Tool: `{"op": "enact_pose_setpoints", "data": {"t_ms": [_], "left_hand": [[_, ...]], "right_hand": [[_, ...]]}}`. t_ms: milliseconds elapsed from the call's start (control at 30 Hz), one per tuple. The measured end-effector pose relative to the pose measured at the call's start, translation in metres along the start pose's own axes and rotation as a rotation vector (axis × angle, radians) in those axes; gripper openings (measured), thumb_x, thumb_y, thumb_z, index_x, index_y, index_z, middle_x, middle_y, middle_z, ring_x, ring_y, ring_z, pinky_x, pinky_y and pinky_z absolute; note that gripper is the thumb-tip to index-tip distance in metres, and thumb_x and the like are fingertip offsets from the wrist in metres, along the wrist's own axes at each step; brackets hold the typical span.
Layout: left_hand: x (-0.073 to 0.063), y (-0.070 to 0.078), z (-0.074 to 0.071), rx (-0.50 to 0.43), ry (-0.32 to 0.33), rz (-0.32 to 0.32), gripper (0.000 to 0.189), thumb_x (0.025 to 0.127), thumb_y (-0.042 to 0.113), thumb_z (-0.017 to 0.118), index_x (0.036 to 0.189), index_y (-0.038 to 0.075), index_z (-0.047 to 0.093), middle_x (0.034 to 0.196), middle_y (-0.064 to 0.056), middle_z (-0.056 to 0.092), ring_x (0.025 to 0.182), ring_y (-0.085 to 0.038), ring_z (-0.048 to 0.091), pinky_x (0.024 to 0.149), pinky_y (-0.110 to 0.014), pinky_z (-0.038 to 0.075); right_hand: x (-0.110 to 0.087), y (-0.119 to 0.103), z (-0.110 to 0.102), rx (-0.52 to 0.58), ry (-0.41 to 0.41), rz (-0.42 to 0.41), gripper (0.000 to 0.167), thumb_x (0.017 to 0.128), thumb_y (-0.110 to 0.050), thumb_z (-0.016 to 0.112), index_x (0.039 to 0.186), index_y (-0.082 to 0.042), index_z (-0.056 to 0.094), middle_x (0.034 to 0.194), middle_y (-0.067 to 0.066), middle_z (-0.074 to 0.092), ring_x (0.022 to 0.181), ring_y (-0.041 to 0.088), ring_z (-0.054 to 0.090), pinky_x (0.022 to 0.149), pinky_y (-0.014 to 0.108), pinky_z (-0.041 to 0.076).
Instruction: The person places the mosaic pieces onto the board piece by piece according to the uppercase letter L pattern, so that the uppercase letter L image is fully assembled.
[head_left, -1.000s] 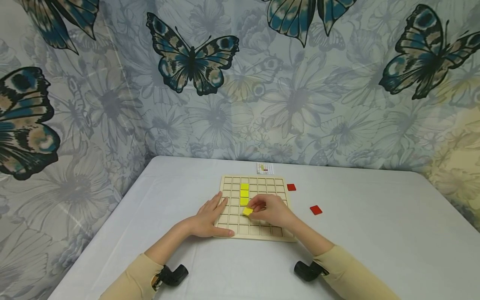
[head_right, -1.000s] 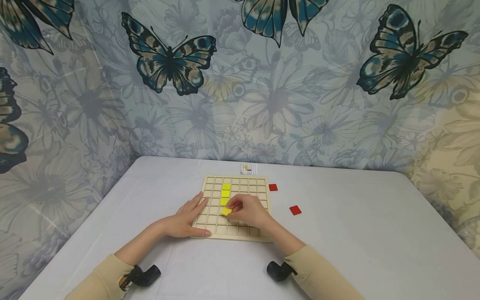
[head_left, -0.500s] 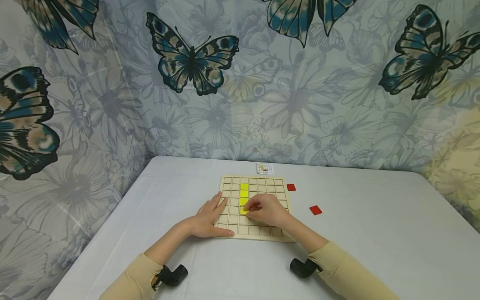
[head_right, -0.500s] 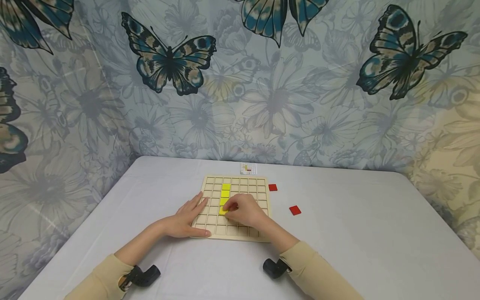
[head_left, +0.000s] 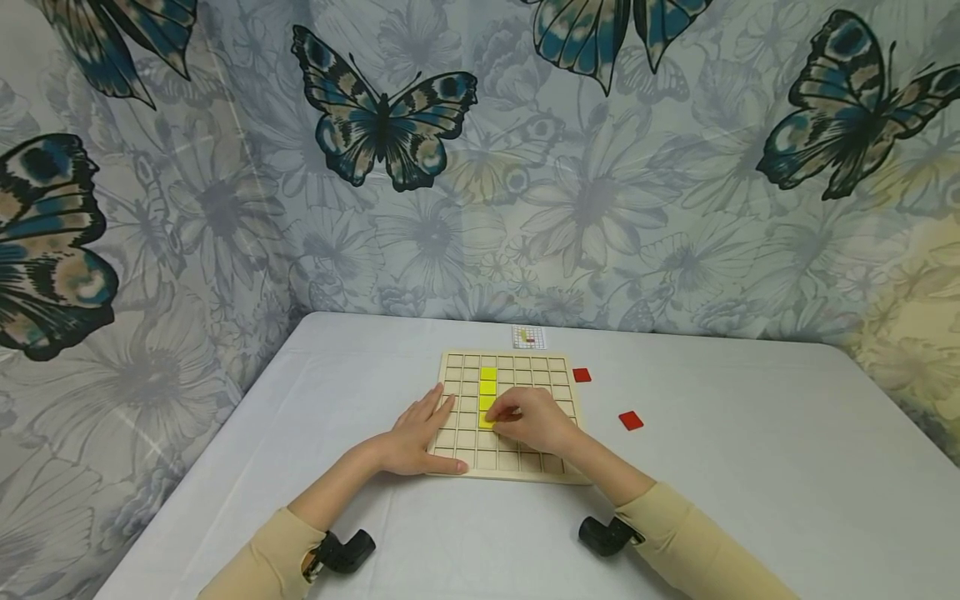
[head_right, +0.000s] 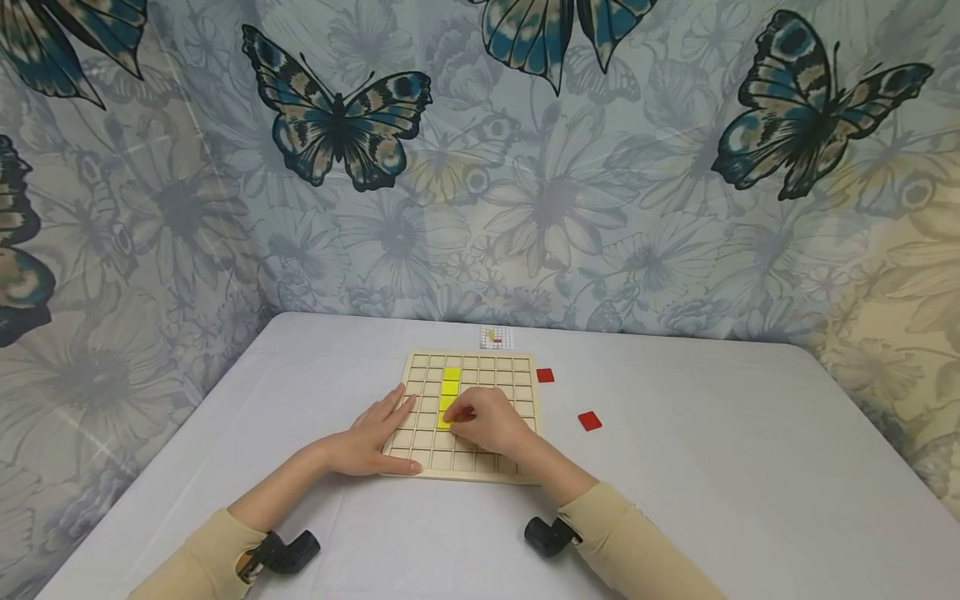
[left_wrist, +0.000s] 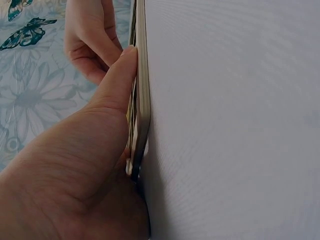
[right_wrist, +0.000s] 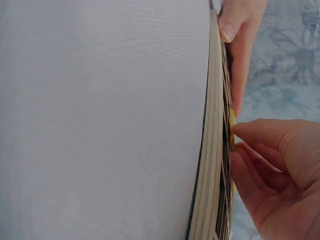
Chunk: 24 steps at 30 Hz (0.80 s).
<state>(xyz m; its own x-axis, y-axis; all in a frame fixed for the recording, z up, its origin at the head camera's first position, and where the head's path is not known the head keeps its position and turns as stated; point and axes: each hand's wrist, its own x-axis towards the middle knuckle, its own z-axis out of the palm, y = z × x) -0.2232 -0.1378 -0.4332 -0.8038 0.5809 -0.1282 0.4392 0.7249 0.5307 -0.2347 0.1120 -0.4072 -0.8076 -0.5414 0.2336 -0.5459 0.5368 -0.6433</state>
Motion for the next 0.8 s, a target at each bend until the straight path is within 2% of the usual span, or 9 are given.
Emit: {"op": "enact_pose_setpoints", "data": {"t_ms": [200, 333, 633, 800], "left_hand": [[-0.001, 0.002, -0.001, 0.001, -0.002, -0.002, 0.113, 0.082, 0.069, 0.061, 0.157, 0.006, 0.005, 0.162, -0.012, -0.013, 0.148, -0.025, -0.010, 0.117, -0.047, 0.000], [-0.003, 0.006, -0.004, -0.001, -0.003, 0.005, 0.111, 0.083, 0.066, 0.063, 0.156, 0.003, 0.007, 0.161, -0.016, -0.011, 0.148, -0.029, -0.008, 0.117, -0.050, 0.001], [-0.005, 0.013, -0.008, 0.000, -0.009, -0.007, 0.107, 0.086, 0.058, 0.066, 0.156, 0.001, 0.009, 0.161, -0.020, -0.008, 0.148, -0.032, -0.006, 0.117, -0.051, 0.002], [-0.006, 0.013, -0.008, -0.017, -0.005, -0.010, 0.107, 0.085, 0.056, 0.068, 0.156, 0.001, 0.009, 0.161, -0.019, -0.009, 0.148, -0.032, -0.006, 0.117, -0.051, 0.002]], "right_hand": [[0.000, 0.002, 0.000, 0.011, -0.008, 0.000, 0.010, 0.082, -0.002, 0.076, 0.090, -0.007, 0.075, 0.087, -0.002, 0.070, 0.083, 0.013, 0.063, 0.078, 0.026, 0.054], [-0.001, 0.002, -0.002, 0.025, -0.001, 0.040, 0.009, 0.083, -0.005, 0.076, 0.091, -0.009, 0.075, 0.088, -0.002, 0.069, 0.082, 0.011, 0.063, 0.078, 0.028, 0.054], [-0.006, 0.005, -0.016, 0.112, 0.045, 0.229, 0.004, 0.087, -0.016, 0.073, 0.091, -0.016, 0.075, 0.089, -0.007, 0.068, 0.085, 0.013, 0.062, 0.074, 0.031, 0.051], [-0.008, 0.012, -0.026, 0.161, 0.086, 0.342, 0.006, 0.087, -0.018, 0.074, 0.092, -0.016, 0.076, 0.090, -0.005, 0.068, 0.086, 0.014, 0.061, 0.077, 0.033, 0.048]]}}
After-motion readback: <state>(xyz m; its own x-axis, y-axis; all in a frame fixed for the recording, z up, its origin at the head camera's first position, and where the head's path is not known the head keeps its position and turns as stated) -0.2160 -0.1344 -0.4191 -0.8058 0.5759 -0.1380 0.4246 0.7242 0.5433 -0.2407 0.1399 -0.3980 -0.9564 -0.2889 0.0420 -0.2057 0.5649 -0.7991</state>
